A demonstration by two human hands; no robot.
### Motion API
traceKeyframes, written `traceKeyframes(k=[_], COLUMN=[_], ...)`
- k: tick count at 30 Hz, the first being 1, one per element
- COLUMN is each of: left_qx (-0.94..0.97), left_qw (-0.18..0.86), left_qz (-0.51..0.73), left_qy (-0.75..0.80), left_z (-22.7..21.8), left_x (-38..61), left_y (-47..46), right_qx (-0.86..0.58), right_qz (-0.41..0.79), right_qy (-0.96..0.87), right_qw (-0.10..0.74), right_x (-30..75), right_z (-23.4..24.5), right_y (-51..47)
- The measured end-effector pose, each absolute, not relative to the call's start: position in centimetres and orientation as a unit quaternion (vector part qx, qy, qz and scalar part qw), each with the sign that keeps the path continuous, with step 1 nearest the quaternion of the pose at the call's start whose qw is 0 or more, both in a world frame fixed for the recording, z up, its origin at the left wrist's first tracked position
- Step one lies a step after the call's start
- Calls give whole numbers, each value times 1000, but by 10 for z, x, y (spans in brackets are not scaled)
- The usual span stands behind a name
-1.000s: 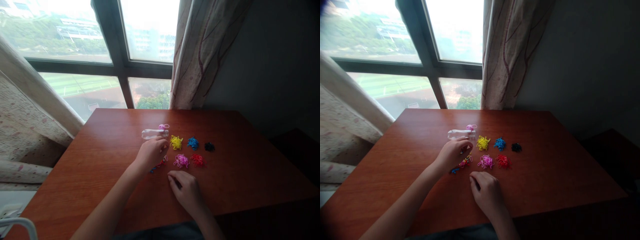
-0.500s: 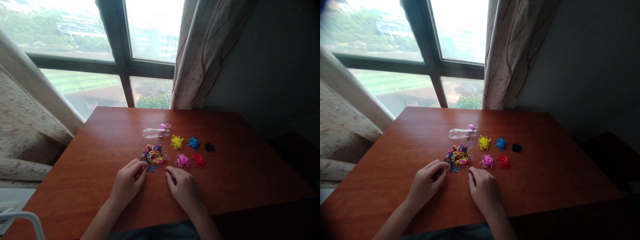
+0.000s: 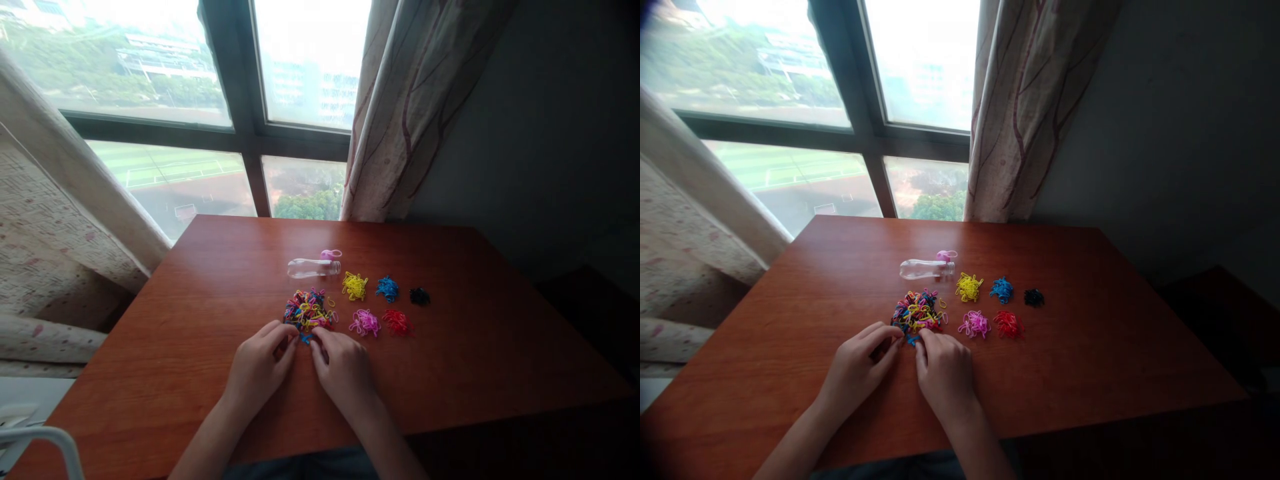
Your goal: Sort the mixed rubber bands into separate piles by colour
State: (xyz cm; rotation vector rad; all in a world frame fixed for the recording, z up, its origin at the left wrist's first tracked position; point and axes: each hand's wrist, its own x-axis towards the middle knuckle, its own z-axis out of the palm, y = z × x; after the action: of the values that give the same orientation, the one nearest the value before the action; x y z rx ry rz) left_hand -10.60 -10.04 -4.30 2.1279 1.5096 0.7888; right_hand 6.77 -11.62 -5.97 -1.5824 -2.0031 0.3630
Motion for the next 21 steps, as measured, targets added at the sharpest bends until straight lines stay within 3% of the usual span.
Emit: traceKeyframes(k=[15, 21], left_qx=[768, 768], left_qw=[209, 217], left_qz=[269, 265], left_qy=[542, 542], left_z=[-44, -45], left_x=[-106, -107], left_y=[-101, -100], right_qx=[-596, -590], right_qz=[133, 191], right_qy=[-737, -699], right_qw=[289, 356], right_x=[67, 72], right_z=[-61, -60], right_y=[-121, -127])
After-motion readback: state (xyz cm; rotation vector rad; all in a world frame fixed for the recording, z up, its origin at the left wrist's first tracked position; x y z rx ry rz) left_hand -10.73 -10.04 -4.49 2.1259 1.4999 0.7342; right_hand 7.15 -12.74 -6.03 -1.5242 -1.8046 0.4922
